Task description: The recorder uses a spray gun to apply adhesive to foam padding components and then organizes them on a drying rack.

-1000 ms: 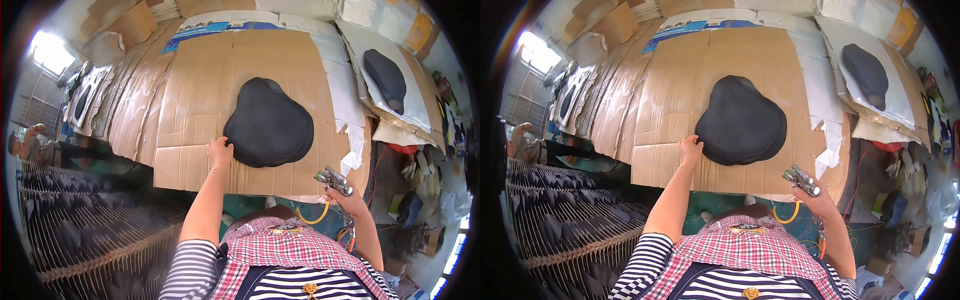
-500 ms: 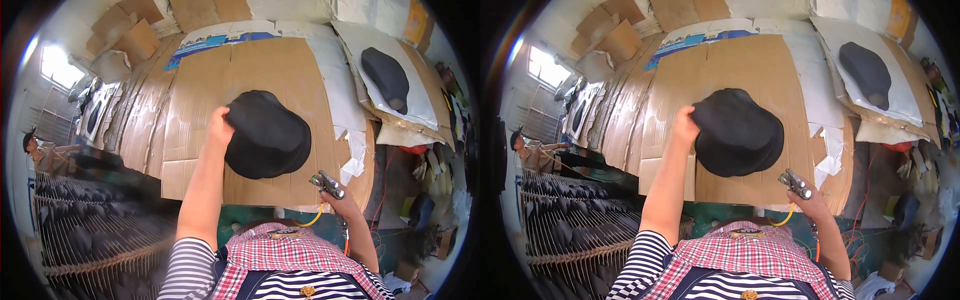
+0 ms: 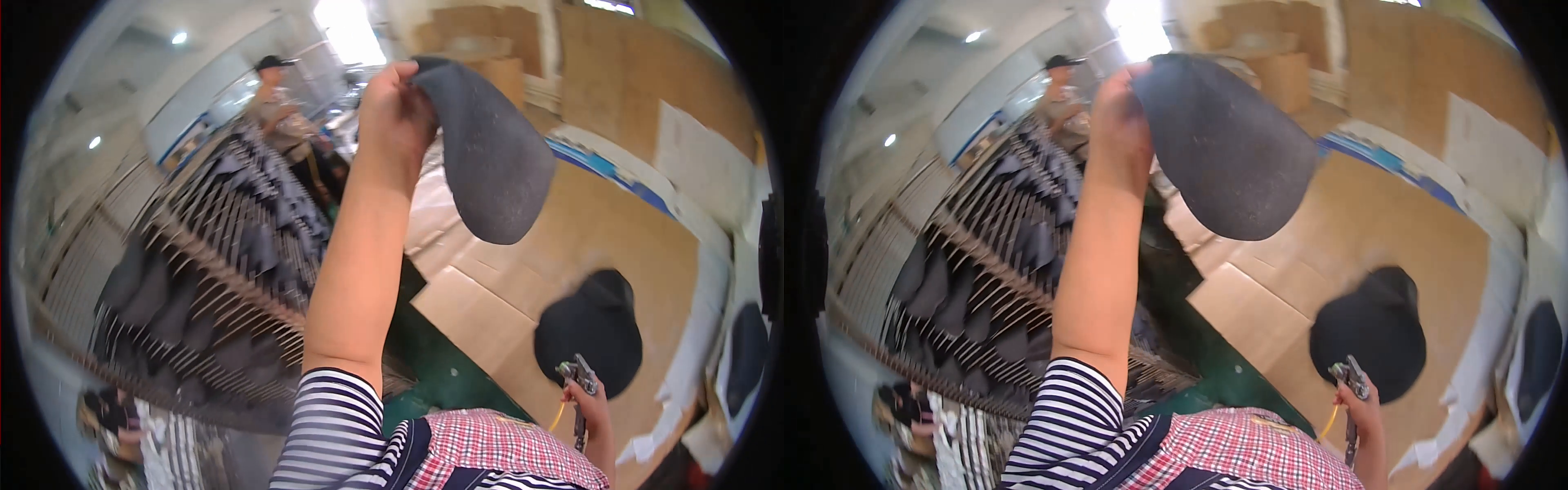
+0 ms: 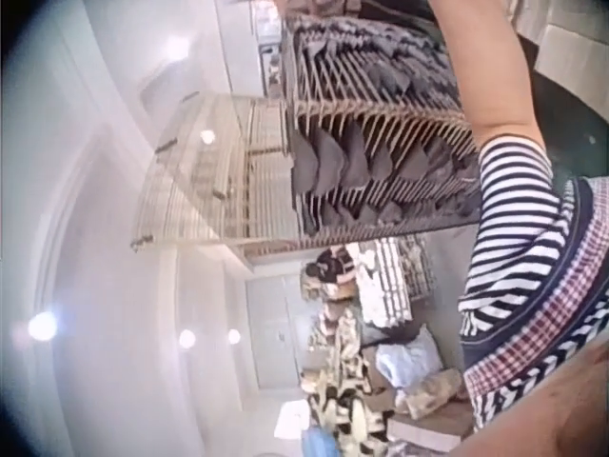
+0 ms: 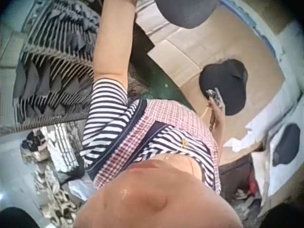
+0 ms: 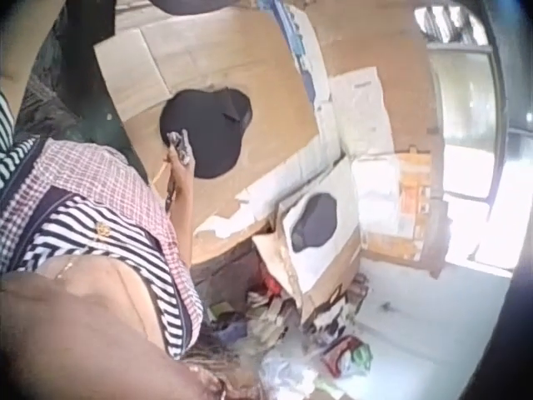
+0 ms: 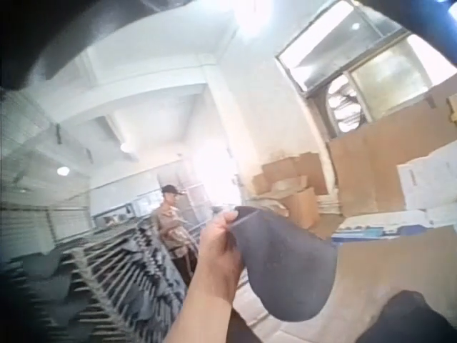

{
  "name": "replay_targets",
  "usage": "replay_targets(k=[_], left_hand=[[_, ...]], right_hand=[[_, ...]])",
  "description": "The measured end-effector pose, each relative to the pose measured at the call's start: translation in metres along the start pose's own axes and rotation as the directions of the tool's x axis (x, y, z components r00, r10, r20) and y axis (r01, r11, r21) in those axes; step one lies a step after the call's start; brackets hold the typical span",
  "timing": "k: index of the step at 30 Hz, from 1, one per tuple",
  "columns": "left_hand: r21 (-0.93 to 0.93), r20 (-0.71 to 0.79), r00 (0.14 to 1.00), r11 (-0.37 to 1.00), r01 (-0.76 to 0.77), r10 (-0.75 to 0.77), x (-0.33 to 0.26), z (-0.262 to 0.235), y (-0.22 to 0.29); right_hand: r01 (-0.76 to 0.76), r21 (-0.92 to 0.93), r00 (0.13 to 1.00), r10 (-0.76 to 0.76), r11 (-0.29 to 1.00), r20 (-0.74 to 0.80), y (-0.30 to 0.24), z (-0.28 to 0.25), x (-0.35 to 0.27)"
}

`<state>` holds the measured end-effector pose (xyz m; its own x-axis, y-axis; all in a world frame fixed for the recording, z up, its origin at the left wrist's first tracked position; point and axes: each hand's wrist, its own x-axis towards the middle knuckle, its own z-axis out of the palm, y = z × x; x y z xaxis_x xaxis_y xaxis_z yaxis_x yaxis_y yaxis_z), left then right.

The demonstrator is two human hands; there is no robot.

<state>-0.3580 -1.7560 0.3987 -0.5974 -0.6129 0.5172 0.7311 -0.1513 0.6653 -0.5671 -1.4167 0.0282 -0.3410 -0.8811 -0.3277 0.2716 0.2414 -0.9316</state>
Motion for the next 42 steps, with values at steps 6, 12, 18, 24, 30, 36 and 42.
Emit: replay_targets(k=[6, 12, 18, 24, 30, 36, 42], left_hand=[[0.202, -0.251, 0.951, 0.970, -0.134, 0.183, 0.002, 0.006, 0.297], [0.429, -0.516, 0.674, 0.841, -0.330, 0.528, 0.026, 0.008, 0.348], [0.717, -0.591, 0.484, 0.696, -0.052, 0.645, 0.029, -0.067, 0.434], [0.819, -0.505, 0.614, 0.561, 0.120, 0.606, -0.058, -0.115, 0.614], [0.675, -0.658, -0.018, 0.599, 0.431, 0.753, -0.174, -0.152, 0.664], [0.681, -0.473, -0.111, 0.442, 0.585, 0.874, -0.176, -0.084, 0.626], [0.720, -0.426, 0.472, -0.027, 0.694, 0.771, -0.149, -0.033, 0.527]], right_hand=[[0.017, -0.119, 0.940, 0.025, 0.993, 0.340, -0.016, 0.077, 0.047], [-0.013, -0.179, 0.929, 0.078, 0.984, 0.363, -0.004, 0.134, 0.105], [-0.024, -0.130, 0.922, 0.072, 0.991, 0.381, 0.009, 0.208, 0.131], [-0.082, -0.158, 0.914, 0.137, 0.984, 0.382, -0.006, 0.279, 0.127], [-0.017, -0.291, 0.882, 0.151, 0.957, 0.447, -0.008, 0.304, 0.152], [0.042, -0.321, 0.877, 0.119, 0.946, 0.465, -0.027, 0.306, 0.148], [0.022, -0.266, 0.862, 0.117, 0.964, 0.494, 0.007, 0.247, 0.139]])
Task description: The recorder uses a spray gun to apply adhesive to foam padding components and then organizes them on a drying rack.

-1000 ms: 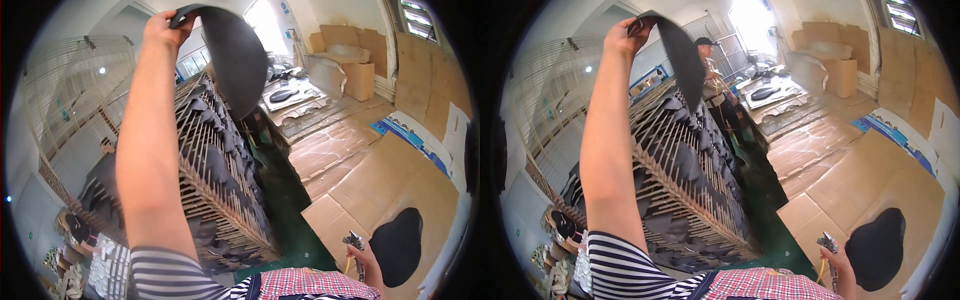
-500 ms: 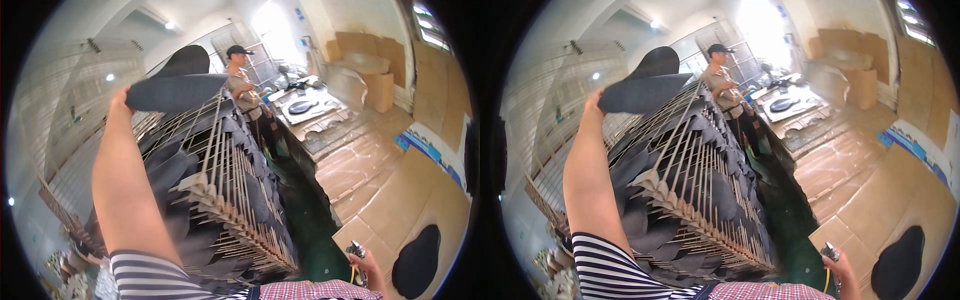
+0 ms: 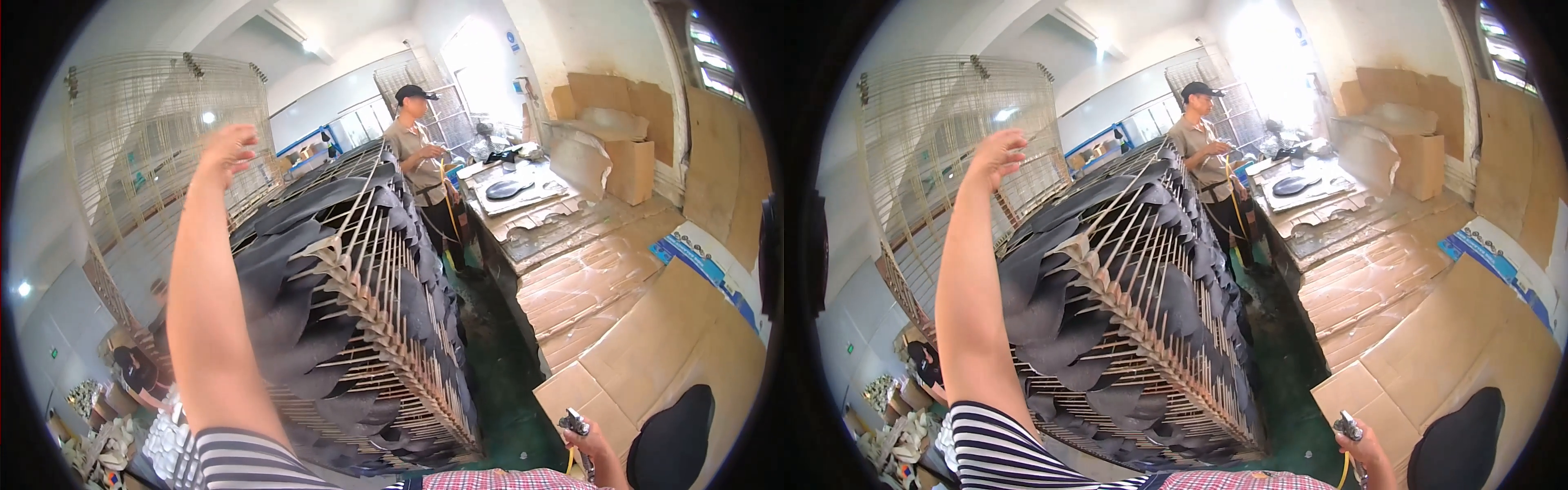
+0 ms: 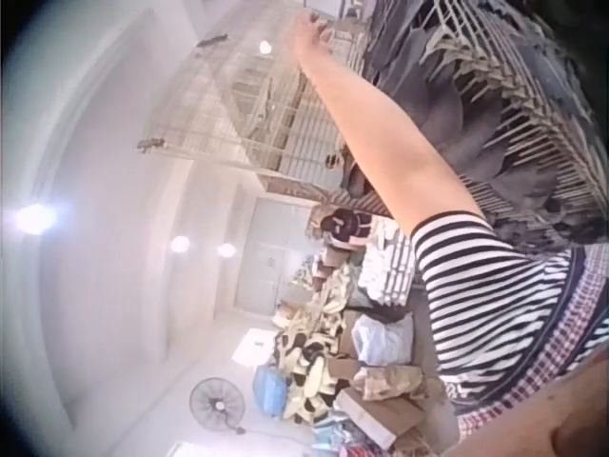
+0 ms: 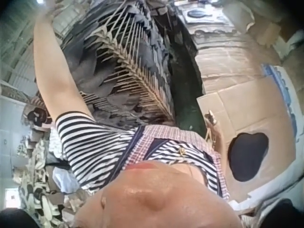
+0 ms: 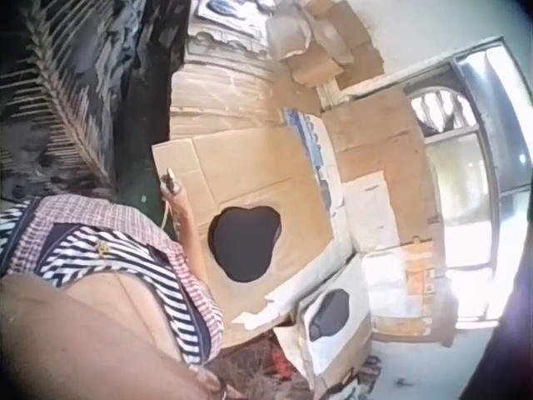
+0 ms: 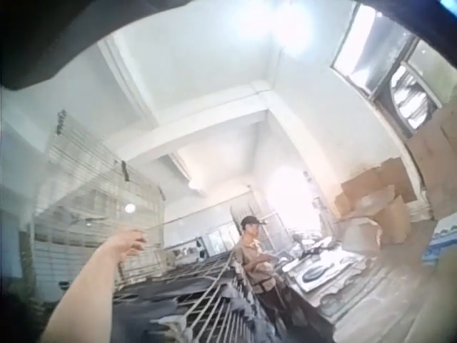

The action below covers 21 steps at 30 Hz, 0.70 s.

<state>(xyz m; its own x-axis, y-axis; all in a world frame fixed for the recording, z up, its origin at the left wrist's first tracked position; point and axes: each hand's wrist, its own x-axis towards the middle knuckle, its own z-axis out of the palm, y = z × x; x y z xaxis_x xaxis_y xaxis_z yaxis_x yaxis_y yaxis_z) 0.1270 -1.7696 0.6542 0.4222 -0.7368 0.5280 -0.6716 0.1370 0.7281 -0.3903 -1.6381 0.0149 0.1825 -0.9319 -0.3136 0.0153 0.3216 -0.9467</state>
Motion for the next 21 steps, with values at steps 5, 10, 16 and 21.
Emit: replay_targets(k=[5, 10, 16, 21], left_hand=[[0.019, 0.191, 0.968, 0.985, -0.170, 0.163, -0.069, 0.066, 0.037], [-0.350, 0.424, 0.743, 0.850, -0.394, 0.519, -0.196, 0.198, 0.084], [-0.541, 0.790, 0.276, 0.834, -0.106, 0.547, -0.370, 0.341, 0.040], [-0.257, 0.955, 0.160, 0.966, 0.031, 0.249, -0.487, 0.464, -0.051]], right_hand=[[0.045, 0.121, 0.998, -0.049, 0.992, 0.027, 0.030, -0.032, -0.047], [0.112, -0.152, 0.986, -0.129, 0.982, -0.104, 0.012, -0.074, -0.122], [0.161, -0.133, 0.812, -0.208, 0.978, -0.545, -0.023, -0.107, -0.285], [0.123, -0.046, 0.543, -0.107, 0.991, -0.833, -0.014, -0.110, -0.413]])
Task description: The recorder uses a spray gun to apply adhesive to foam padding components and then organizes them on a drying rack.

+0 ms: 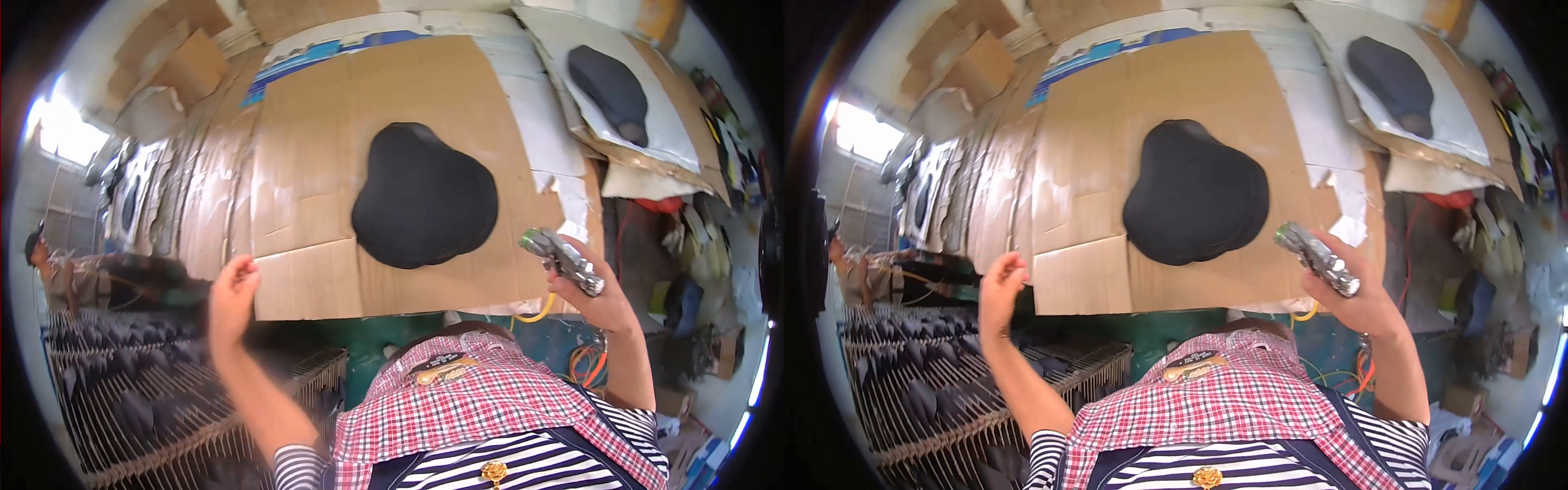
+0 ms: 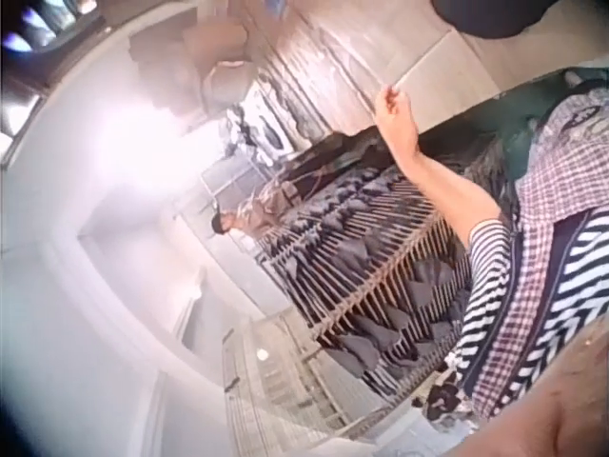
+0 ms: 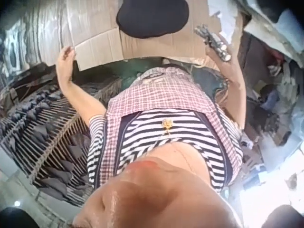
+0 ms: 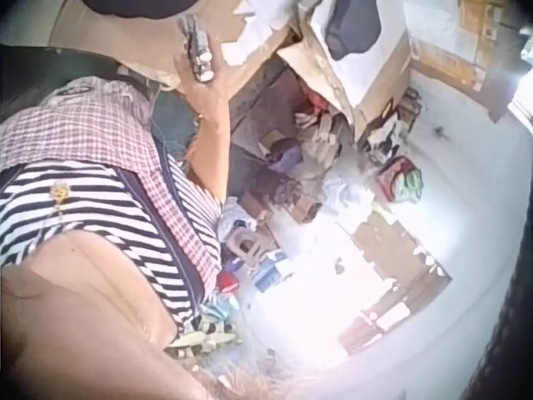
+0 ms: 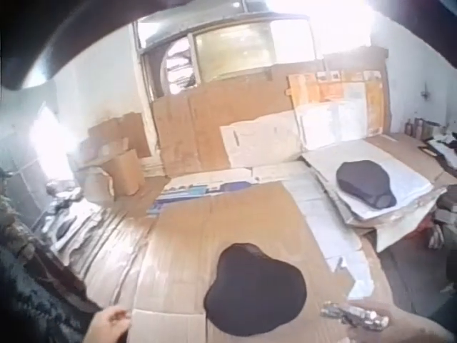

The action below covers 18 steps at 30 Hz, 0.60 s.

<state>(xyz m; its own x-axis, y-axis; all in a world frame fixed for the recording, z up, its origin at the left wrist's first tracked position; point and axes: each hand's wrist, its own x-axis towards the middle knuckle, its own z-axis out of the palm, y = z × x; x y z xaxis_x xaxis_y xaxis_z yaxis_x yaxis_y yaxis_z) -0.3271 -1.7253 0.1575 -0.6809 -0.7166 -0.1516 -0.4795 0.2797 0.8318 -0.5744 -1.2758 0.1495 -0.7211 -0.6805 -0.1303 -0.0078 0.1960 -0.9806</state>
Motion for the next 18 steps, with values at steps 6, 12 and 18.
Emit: replay_targets(k=[6, 12, 18], left_hand=[[0.083, 0.267, 0.964, 0.997, -0.009, -0.013, 0.025, 0.096, -0.039], [0.116, 0.191, 0.979, 0.989, -0.093, 0.070, 0.024, 0.098, -0.052], [0.201, 0.180, 0.983, 0.976, -0.084, 0.048, 0.005, 0.093, -0.082]], right_hand=[[-0.050, 0.148, 0.993, 0.033, 0.988, 0.115, -0.026, -0.015, -0.054], [-0.055, -0.045, 0.968, 0.042, 0.997, -0.248, -0.041, -0.025, -0.088], [-0.144, 0.230, 0.985, 0.116, 0.962, 0.131, -0.046, 0.005, -0.102]])
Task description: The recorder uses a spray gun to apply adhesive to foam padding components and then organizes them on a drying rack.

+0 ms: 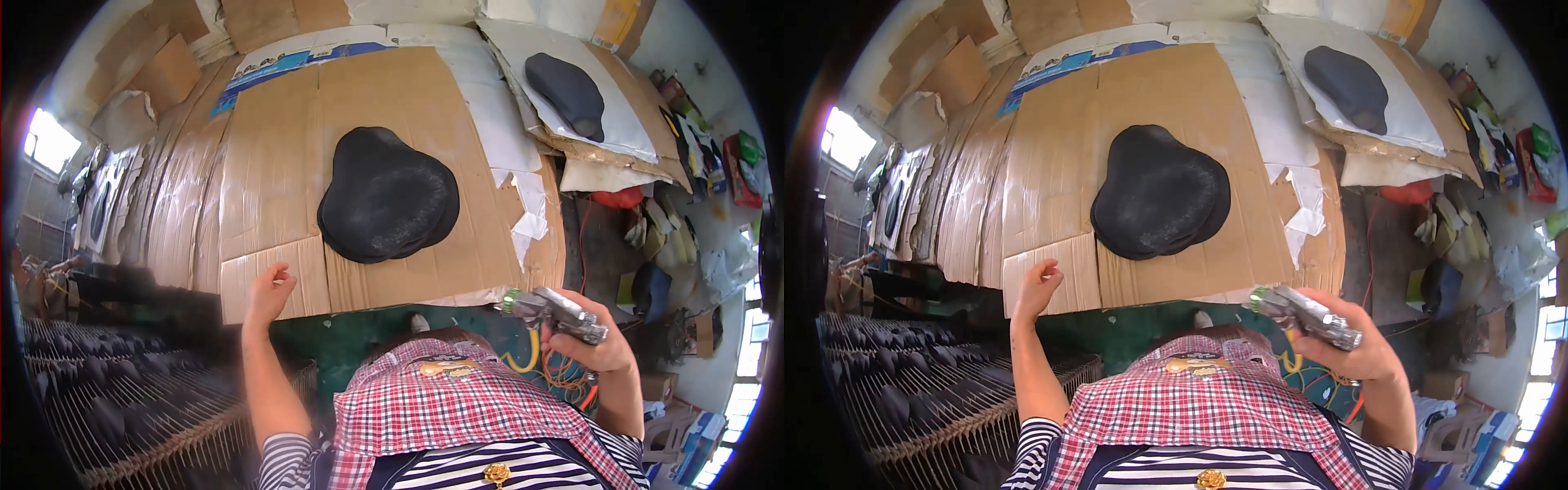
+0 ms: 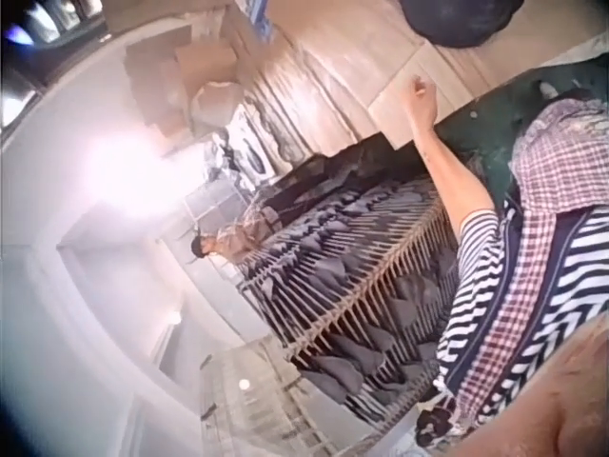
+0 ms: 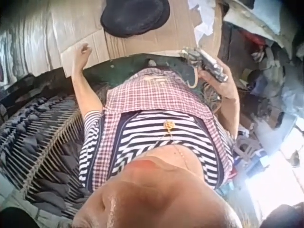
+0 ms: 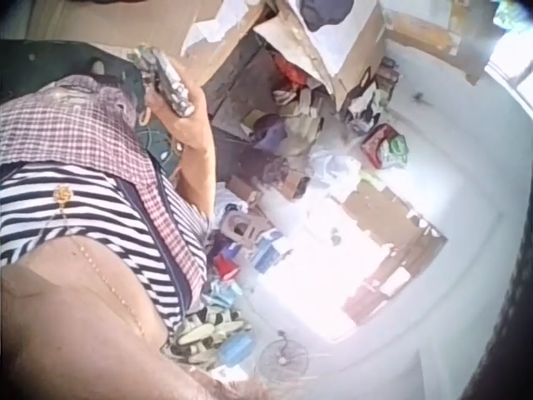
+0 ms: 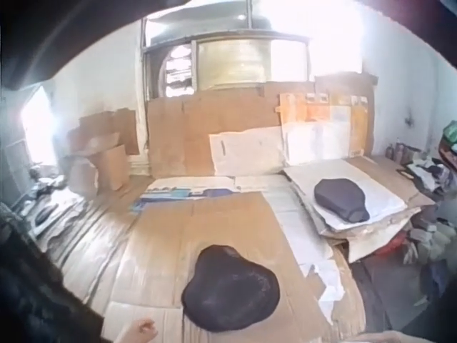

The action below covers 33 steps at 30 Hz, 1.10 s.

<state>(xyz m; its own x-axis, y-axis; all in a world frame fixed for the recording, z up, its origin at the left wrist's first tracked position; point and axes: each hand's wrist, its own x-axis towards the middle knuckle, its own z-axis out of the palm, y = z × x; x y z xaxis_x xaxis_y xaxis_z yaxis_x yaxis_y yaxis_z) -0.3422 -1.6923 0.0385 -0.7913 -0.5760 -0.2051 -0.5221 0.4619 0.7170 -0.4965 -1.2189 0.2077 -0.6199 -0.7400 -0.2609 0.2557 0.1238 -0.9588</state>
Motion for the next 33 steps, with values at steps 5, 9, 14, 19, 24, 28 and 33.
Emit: replay_targets(k=[5, 9, 14, 19, 24, 28, 33], left_hand=[[-0.020, -0.004, 1.000, 1.000, -0.017, 0.017, -0.008, 0.011, -0.017], [-0.024, 0.039, 0.999, 1.000, 0.014, -0.013, -0.015, 0.020, -0.024], [-0.030, 0.054, 0.997, 0.998, 0.054, -0.052, -0.018, 0.030, -0.035], [-0.096, 0.002, 1.000, 0.995, -0.003, 0.003, -0.011, 0.045, -0.020], [-0.180, -0.021, 1.000, 0.983, -0.026, 0.023, 0.009, 0.075, -0.014], [-0.238, 0.040, 0.999, 0.970, 0.042, -0.033, 0.016, 0.099, -0.008], [-0.260, 0.006, 1.000, 0.966, 0.002, -0.001, 0.027, 0.117, -0.014]], right_hand=[[0.155, -0.084, 0.979, -0.165, 0.984, -0.119, 0.001, 0.029, 0.035], [0.220, -0.171, 0.928, -0.260, 0.960, -0.266, -0.004, 0.025, 0.045], [0.159, -0.220, 0.924, -0.223, 0.962, -0.310, -0.006, 0.006, 0.015], [0.017, -0.206, 0.980, -0.058, 0.978, -0.191, 0.004, -0.001, -0.005], [0.102, -0.069, 0.995, -0.102, 0.992, 0.000, 0.000, 0.016, 0.031], [0.223, -0.191, 0.963, -0.246, 0.956, -0.107, -0.007, 0.020, 0.066], [0.235, -0.205, 0.940, -0.276, 0.950, -0.201, -0.013, 0.000, 0.073]])
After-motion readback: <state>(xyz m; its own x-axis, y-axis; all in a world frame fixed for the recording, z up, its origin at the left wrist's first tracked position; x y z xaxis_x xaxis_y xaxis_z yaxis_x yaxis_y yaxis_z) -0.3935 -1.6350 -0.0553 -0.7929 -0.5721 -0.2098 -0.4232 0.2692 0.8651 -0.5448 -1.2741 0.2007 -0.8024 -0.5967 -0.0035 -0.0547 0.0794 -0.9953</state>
